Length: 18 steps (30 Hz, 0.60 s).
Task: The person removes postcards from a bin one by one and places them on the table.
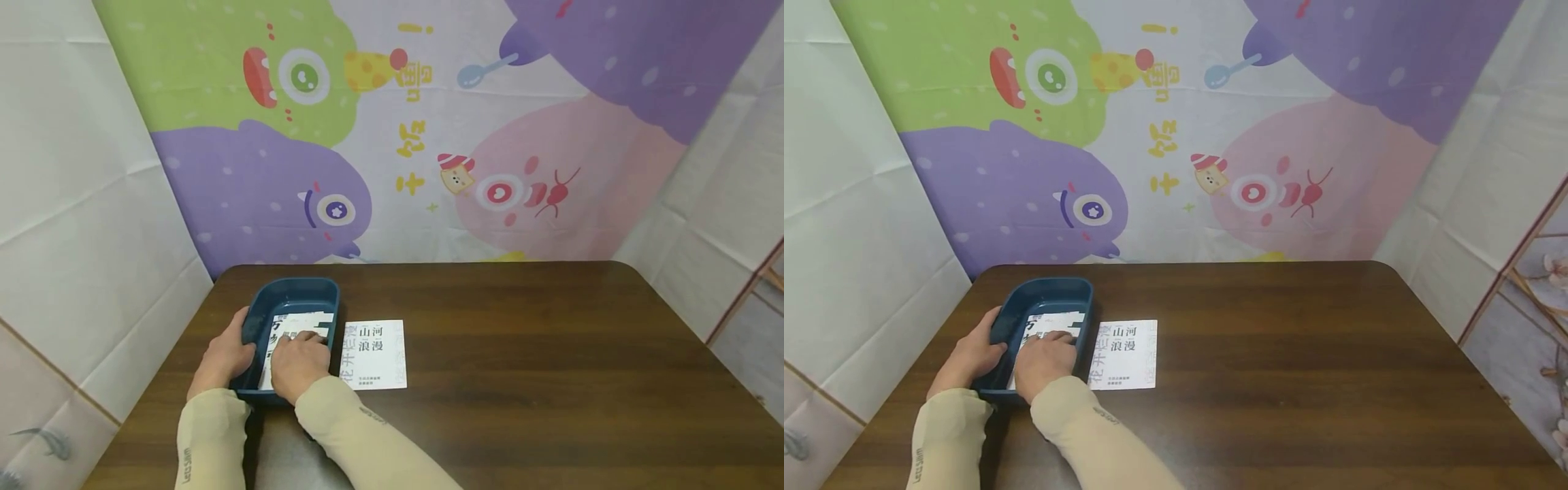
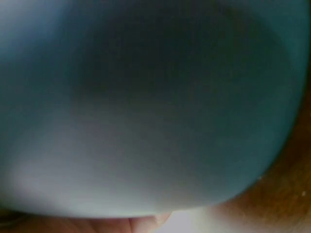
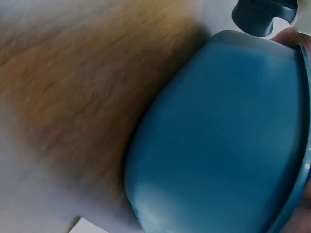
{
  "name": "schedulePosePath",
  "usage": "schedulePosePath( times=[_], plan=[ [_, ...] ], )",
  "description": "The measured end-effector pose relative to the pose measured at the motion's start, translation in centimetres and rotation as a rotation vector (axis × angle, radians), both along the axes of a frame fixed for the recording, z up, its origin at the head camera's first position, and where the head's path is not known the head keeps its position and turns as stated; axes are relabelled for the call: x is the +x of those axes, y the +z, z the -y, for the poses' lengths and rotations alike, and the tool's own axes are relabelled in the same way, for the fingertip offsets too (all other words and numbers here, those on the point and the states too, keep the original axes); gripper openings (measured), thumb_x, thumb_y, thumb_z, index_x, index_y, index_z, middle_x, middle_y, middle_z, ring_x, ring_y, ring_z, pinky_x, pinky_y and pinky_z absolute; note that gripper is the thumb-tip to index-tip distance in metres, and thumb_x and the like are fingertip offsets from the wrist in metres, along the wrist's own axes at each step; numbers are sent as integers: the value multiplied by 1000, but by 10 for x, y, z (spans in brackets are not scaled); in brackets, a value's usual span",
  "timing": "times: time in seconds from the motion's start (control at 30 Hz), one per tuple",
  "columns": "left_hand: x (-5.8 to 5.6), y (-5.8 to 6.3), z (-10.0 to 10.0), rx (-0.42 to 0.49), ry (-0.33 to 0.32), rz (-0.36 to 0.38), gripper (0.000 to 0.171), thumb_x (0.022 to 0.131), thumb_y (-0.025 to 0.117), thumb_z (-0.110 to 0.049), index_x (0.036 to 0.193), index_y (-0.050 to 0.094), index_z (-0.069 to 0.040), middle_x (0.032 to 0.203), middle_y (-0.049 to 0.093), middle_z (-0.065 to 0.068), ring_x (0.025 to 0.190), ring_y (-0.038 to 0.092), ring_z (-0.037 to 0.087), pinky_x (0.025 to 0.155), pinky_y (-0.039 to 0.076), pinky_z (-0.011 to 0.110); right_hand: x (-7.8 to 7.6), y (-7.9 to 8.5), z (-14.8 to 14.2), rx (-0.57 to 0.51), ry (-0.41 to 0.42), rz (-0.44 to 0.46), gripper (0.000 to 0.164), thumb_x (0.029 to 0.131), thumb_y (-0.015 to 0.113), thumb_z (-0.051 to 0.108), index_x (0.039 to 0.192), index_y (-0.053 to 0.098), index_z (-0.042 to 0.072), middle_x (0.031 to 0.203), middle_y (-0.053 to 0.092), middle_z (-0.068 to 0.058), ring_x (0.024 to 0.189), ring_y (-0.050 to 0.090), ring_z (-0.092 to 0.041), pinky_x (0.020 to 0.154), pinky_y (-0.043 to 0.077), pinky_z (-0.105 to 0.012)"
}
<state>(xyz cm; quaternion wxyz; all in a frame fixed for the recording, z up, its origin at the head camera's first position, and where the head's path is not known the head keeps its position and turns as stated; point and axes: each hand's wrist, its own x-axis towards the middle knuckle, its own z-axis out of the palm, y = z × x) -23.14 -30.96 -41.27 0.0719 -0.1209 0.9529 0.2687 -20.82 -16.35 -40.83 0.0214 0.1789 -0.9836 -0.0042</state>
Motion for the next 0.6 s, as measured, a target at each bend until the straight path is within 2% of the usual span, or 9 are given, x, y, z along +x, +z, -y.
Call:
schedulePosePath(
  times=[0.23,0.43,0.6],
  plan=[
    [-1,1,0,21,-5,6,74,94,48,-13,155,6,-11,147,29,42,123,36,62,97,34,76,-3,-2,-4,-58,85,10,44,89,62,39,127,61,18,129,61,-16,110,58,-35,92,50,-46],
    [-2,0,0,12,-8,-2,73,95,48,-13,155,7,-10,147,30,41,123,36,62,97,35,76,-3,-4,-3,-98,38,-33,55,87,65,41,131,57,10,140,50,-28,123,50,-46,100,49,-46],
    [-2,0,0,4,-24,-14,73,93,48,-12,155,9,-10,146,31,42,123,37,62,97,36,75,0,-3,0,-67,-8,-14,68,83,68,54,133,56,10,137,54,-26,116,57,-43,99,50,-44]
  ],
)
